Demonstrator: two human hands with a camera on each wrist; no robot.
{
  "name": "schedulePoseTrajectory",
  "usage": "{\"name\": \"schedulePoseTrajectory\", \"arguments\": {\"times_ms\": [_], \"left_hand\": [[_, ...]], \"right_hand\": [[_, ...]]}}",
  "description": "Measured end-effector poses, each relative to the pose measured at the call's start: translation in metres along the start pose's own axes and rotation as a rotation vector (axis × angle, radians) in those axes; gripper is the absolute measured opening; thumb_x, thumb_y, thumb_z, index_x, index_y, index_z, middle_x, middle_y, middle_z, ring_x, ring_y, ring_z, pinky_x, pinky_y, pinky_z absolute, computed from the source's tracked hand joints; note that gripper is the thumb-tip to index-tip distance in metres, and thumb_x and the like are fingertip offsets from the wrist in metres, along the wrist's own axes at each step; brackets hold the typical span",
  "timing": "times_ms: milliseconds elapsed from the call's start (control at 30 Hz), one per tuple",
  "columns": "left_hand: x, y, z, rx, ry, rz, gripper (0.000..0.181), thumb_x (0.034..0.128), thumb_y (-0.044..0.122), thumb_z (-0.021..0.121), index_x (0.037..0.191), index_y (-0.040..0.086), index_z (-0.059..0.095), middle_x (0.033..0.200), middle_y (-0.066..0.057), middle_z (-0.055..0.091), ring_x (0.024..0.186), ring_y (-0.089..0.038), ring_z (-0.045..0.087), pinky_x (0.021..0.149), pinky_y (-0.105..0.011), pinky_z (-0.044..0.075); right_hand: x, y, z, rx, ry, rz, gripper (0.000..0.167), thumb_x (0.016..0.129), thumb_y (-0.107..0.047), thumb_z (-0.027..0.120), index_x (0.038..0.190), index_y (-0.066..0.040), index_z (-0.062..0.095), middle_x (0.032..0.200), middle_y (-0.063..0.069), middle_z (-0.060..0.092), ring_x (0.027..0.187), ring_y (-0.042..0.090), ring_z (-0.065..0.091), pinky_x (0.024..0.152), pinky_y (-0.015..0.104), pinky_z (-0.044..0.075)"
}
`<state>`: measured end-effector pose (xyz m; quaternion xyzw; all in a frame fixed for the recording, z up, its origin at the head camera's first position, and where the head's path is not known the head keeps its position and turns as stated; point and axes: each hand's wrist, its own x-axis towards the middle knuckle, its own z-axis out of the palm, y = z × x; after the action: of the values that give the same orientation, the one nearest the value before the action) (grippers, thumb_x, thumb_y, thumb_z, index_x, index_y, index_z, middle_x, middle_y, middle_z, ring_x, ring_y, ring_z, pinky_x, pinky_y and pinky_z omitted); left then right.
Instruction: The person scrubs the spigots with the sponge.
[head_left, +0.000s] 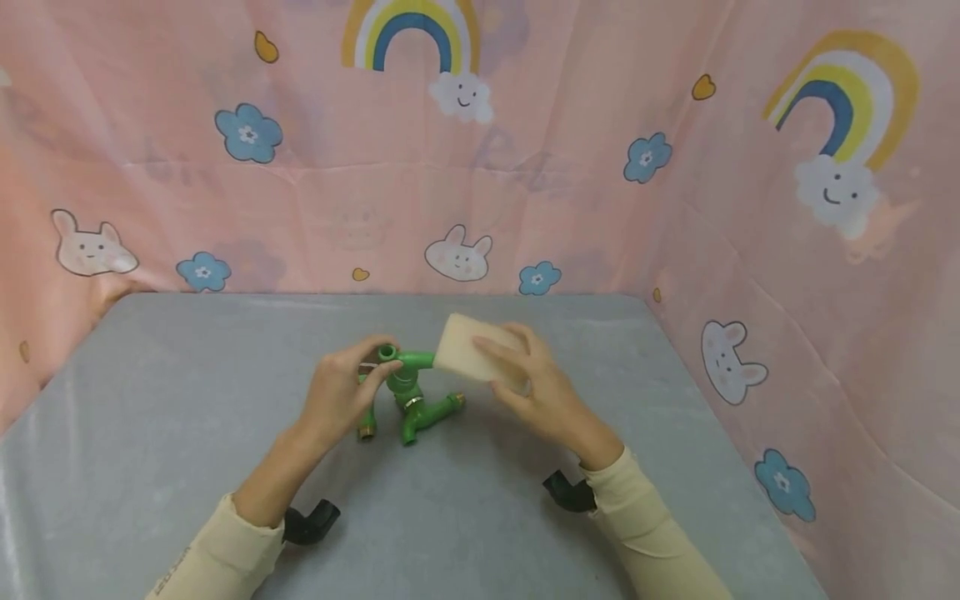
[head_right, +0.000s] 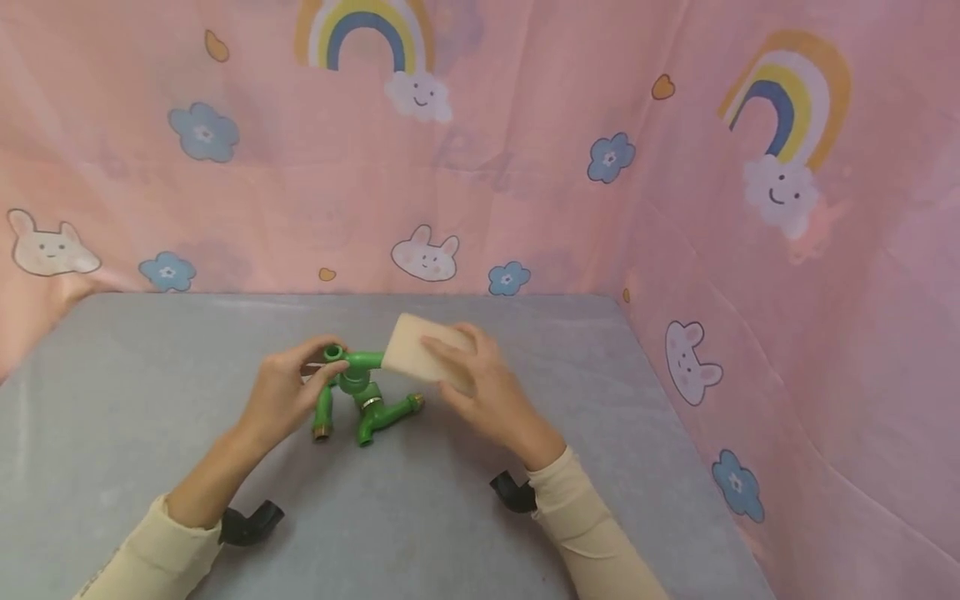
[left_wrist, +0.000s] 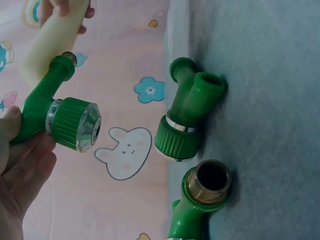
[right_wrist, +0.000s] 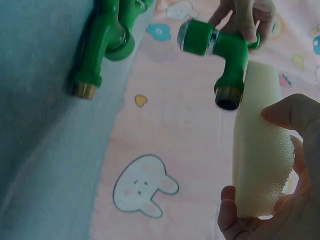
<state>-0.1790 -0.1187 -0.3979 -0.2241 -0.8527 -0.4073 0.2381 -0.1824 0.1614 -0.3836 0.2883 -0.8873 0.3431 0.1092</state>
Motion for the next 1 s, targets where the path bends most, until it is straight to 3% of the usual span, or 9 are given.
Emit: {"name": "schedulePoseTrajectory", "arguments": {"times_ms": [67,233,367,467,567,800,1000], "left_hand": [[0.000,-0.001,-0.002,0.001,-0.005,-0.030,0.018,0.0904,0.004,0.073,0.108,0.001,0.068,0.092,-0.014,0.078,0.087,-0.031,0.077,0.074,-0.040,0.064],[0.000,-0.006,-0.007,-0.074,-0.064,-0.159,0.014,0.0988,0.009,0.064,0.112,0.002,0.064,0.096,-0.018,0.078,0.077,-0.027,0.074,0.060,-0.032,0.058],[0.001,-0.009,-0.006,-0.179,-0.148,-0.270,0.014,0.1038,0.011,0.056,0.113,0.001,0.060,0.099,-0.024,0.076,0.080,-0.030,0.075,0.066,-0.033,0.062],[0.002,-0.010,-0.005,-0.265,-0.192,-0.332,0.021,0.1057,0.014,0.053,0.117,-0.003,0.058,0.099,-0.026,0.075,0.085,-0.033,0.076,0.074,-0.040,0.064],[0.004,-0.011,-0.006,-0.331,-0.200,-0.371,0.028,0.1066,0.017,0.052,0.120,-0.008,0.058,0.097,-0.028,0.075,0.084,-0.034,0.076,0.076,-0.043,0.064],[0.006,-0.014,-0.015,-0.399,-0.188,-0.508,0.038,0.1069,0.019,0.052,0.128,-0.012,0.057,0.102,-0.032,0.073,0.079,-0.023,0.076,0.076,-0.036,0.064],[0.006,-0.012,-0.012,-0.502,-0.220,-0.615,0.043,0.1065,0.020,0.053,0.134,-0.013,0.054,0.095,-0.022,0.076,0.073,-0.009,0.073,0.076,-0.031,0.064]], "right_hand": [[0.000,0.005,-0.004,0.010,0.013,0.016,0.055,0.092,-0.008,0.069,0.145,-0.020,0.057,0.149,0.022,0.040,0.129,0.042,0.045,0.093,0.052,0.052],[0.002,0.014,-0.011,0.059,0.092,0.036,0.058,0.090,-0.003,0.068,0.145,-0.016,0.057,0.150,0.021,0.039,0.131,0.040,0.044,0.095,0.053,0.049],[0.003,0.009,-0.006,0.049,0.157,-0.048,0.057,0.087,-0.005,0.070,0.142,-0.013,0.059,0.147,0.022,0.042,0.129,0.041,0.045,0.094,0.053,0.048],[0.003,0.000,0.003,-0.003,0.129,-0.133,0.056,0.087,-0.009,0.072,0.142,-0.015,0.059,0.146,0.023,0.043,0.130,0.043,0.046,0.092,0.054,0.051],[0.003,-0.003,0.008,-0.052,0.108,-0.137,0.059,0.085,-0.004,0.071,0.141,-0.018,0.060,0.146,0.023,0.044,0.128,0.043,0.045,0.092,0.055,0.053],[0.003,0.008,-0.001,-0.078,0.178,-0.009,0.062,0.079,0.004,0.069,0.138,-0.017,0.063,0.146,0.021,0.044,0.130,0.042,0.043,0.091,0.055,0.051],[0.002,0.003,0.003,-0.008,0.146,-0.128,0.062,0.083,-0.003,0.070,0.143,-0.015,0.058,0.145,0.022,0.043,0.128,0.042,0.044,0.092,0.053,0.050]]}}
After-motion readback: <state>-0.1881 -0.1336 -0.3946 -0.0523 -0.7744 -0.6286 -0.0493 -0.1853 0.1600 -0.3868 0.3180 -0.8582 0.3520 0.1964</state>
